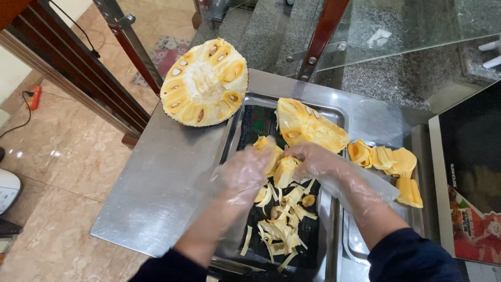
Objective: Manually separating jackfruit bulbs from the core and skin using hands and a knife
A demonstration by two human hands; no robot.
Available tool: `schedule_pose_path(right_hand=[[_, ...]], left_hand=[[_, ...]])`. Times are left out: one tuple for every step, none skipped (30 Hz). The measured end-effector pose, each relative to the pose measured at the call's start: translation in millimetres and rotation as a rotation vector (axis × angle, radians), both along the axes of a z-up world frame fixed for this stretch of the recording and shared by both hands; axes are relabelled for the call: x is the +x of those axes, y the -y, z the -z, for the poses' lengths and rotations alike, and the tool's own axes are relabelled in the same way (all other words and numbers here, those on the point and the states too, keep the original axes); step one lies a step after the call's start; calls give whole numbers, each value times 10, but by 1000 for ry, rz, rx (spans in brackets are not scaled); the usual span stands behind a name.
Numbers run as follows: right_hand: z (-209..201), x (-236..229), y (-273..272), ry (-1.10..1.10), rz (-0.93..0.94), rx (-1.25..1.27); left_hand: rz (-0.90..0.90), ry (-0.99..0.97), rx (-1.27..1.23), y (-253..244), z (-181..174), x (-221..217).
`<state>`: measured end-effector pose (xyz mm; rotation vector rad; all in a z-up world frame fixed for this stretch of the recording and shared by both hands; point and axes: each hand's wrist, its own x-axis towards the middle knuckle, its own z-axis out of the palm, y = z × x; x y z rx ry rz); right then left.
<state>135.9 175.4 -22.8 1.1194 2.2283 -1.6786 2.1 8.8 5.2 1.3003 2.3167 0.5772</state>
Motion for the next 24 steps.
schedule_pose_path(right_hand=[[-157,-29,68,3,118,-93],[-314,-57,134,6,237,-187],[-109,-17,26,6,235,-185],[97,23,-83,-52,211,-188],[302,64,-197,-110,187,-191],[306,59,-189,-111,189,-188],[312,55,-183,-151,185,-197],[329,56,-168,-190,183,-210],[313,93,-197,-190,185,-209],[299,123,-217,-210,196,-200],[287,152,-238,-231,207,-190],[175,167,-149,-231,210,-191],[63,182,-62,-192,201,-116],[-51,208,27,-152,194,-41],[-29,220,90,-150,200,-41],[-8,227,153,-186,252,-40],[14,234,218,-222,303,-39],[83,266,193,-223,308,-40],[150,299,169,-201,239,29],[215,335,143,-180,171,99],[250,362,151,-181,177,99],[282,385,153,-234,225,48],[314,409,157,-288,272,-2],[303,388,208,-291,276,-1]], left_hand=[[76,-102,-53,-90,-53,20],[152,-204,-106,-183,-106,39],[150,-204,-104,-228,-136,45],[228,-306,-157,-276,-165,51],[305,-409,-212,-327,-195,57],[306,-410,-208,-343,26,-25],[413,-564,-103,-364,249,-106],[520,-717,2,-379,480,-184],[522,-717,3,-395,455,-167],[445,-757,120,-400,432,-155],[366,-796,236,-406,408,-143],[369,-795,236,-453,343,-179],[335,-619,29,-501,278,-214],[300,-439,-174,-553,215,-240],[306,-437,-173,-575,267,-280],[329,-471,-112,-597,318,-323],[352,-504,-51,-618,369,-365],[357,-504,-51,-685,453,-410],[362,-462,-76,-751,537,-453],[369,-421,-100,-821,617,-494],[374,-422,-99,-800,592,-520],[368,-403,-131,-786,562,-550],[362,-384,-163,-771,532,-581],[367,-386,-161,-787,572,-603]])
